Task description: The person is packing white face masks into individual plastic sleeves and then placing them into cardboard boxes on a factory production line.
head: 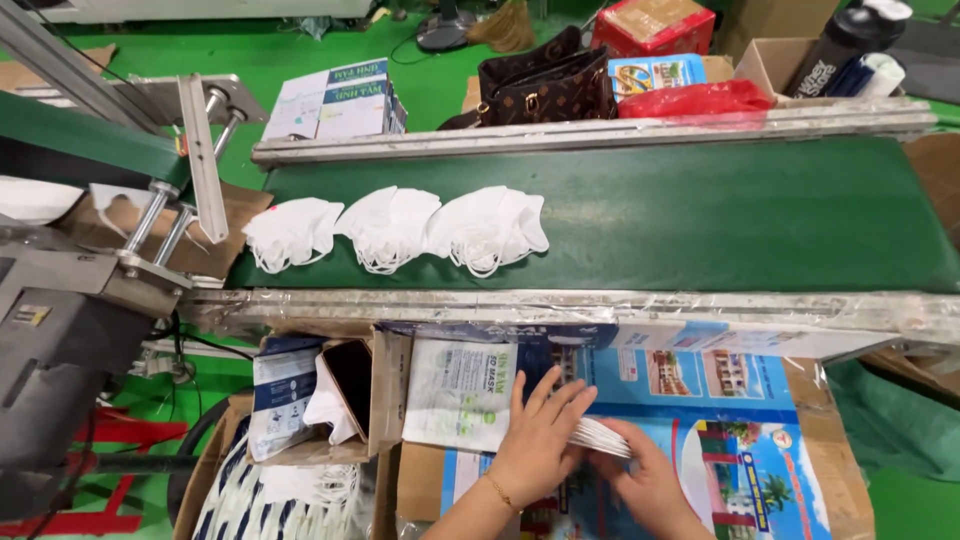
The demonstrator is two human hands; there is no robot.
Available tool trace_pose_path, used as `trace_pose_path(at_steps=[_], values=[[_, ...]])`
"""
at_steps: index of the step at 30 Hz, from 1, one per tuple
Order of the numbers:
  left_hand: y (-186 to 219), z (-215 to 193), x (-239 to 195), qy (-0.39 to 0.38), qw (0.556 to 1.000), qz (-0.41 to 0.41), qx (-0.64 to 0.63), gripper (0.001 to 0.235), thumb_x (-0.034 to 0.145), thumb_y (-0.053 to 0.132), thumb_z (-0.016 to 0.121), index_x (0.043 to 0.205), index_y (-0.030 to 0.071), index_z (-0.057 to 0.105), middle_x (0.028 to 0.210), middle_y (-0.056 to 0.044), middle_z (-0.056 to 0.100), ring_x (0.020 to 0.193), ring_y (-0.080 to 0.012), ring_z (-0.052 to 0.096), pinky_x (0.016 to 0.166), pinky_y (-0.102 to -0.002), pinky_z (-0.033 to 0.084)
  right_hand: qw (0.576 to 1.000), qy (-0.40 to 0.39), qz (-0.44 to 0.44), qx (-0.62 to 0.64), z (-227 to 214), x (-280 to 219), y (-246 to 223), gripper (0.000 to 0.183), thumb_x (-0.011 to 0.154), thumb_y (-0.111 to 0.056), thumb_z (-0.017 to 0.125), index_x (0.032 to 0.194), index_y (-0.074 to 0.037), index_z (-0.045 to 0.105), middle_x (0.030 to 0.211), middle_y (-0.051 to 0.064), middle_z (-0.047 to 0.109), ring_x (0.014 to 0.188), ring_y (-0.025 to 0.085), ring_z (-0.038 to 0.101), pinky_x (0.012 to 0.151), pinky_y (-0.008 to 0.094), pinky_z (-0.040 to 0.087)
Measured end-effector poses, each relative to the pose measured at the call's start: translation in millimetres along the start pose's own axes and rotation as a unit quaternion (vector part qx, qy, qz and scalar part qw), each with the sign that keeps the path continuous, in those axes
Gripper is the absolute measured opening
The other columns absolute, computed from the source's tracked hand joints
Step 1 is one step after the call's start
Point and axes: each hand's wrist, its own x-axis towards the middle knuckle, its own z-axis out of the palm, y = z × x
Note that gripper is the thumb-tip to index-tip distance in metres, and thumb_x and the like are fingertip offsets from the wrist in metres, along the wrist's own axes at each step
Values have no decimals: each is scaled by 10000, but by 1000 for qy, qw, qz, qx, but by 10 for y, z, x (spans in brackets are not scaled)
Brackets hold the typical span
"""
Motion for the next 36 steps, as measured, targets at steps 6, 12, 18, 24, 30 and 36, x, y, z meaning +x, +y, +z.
trace_pose_path(at_steps=[6, 12, 18, 24, 30, 36], values=[[70, -38, -122, 10, 997, -7, 72, 753, 838, 174, 777, 1525, 129, 472, 1547, -114, 502, 1528, -380, 333, 1217, -690, 84, 989, -49, -78, -113, -45, 20, -79, 391, 823, -47, 768, 1203, -57, 678, 1169, 89, 732, 1093, 196, 689, 948, 329, 529], [-105, -18, -128, -26, 994, 91, -55, 605, 772, 72, 650, 1376, 111, 626, 1501, -221, 517, 1443, -443, 393, 1161, -632, 253, 963, -152, -80, -208, -321, 115, -521, 336, 782, -65, 777, 1111, -129, 763, 1165, 85, 794, 1113, 225, 685, 956, 344, 540], [-695, 237, -114, 54, 967, -247, -2, 437, 865, 110, 626, 1286, -3, 606, 1164, -232, 613, 1043, -431, 610, 912, -472, 506, 948, -140, 48, -282, -403, 99, -868, 385, 822, -114, 744, 1204, -159, 750, 1122, 53, 777, 1061, 204, 721, 937, 324, 560], [-739, 409, -50, 8, 946, -307, 100, 396, 875, 138, 571, 1255, 32, 610, 1068, -203, 639, 1000, -399, 633, 882, -488, 521, 951, 52, -10, -305, -382, 63, -858, 366, 857, -63, 676, 1218, -118, 707, 1176, 119, 756, 1091, 264, 725, 936, 352, 516], [-765, 585, -97, 23, 950, -292, 109, 495, 847, 164, 592, 1305, -21, 564, 1065, -237, 625, 989, -408, 623, 864, -479, 528, 912, -17, -110, -395, -195, 27, -680, 562, 739, 51, 573, 1251, -158, 676, 1217, 123, 720, 1131, 349, 655, 959, 411, 511], [-747, 301, 8, 19, 933, -353, 62, 422, 874, 141, 586, 1281, 29, 571, 1041, -237, 633, 951, -432, 627, 837, -508, 514, 898, -5, -92, -431, -148, 110, -691, 587, 730, 3, 628, 1304, -123, 617, 1210, 140, 694, 1107, 370, 636, 921, 442, 499]])
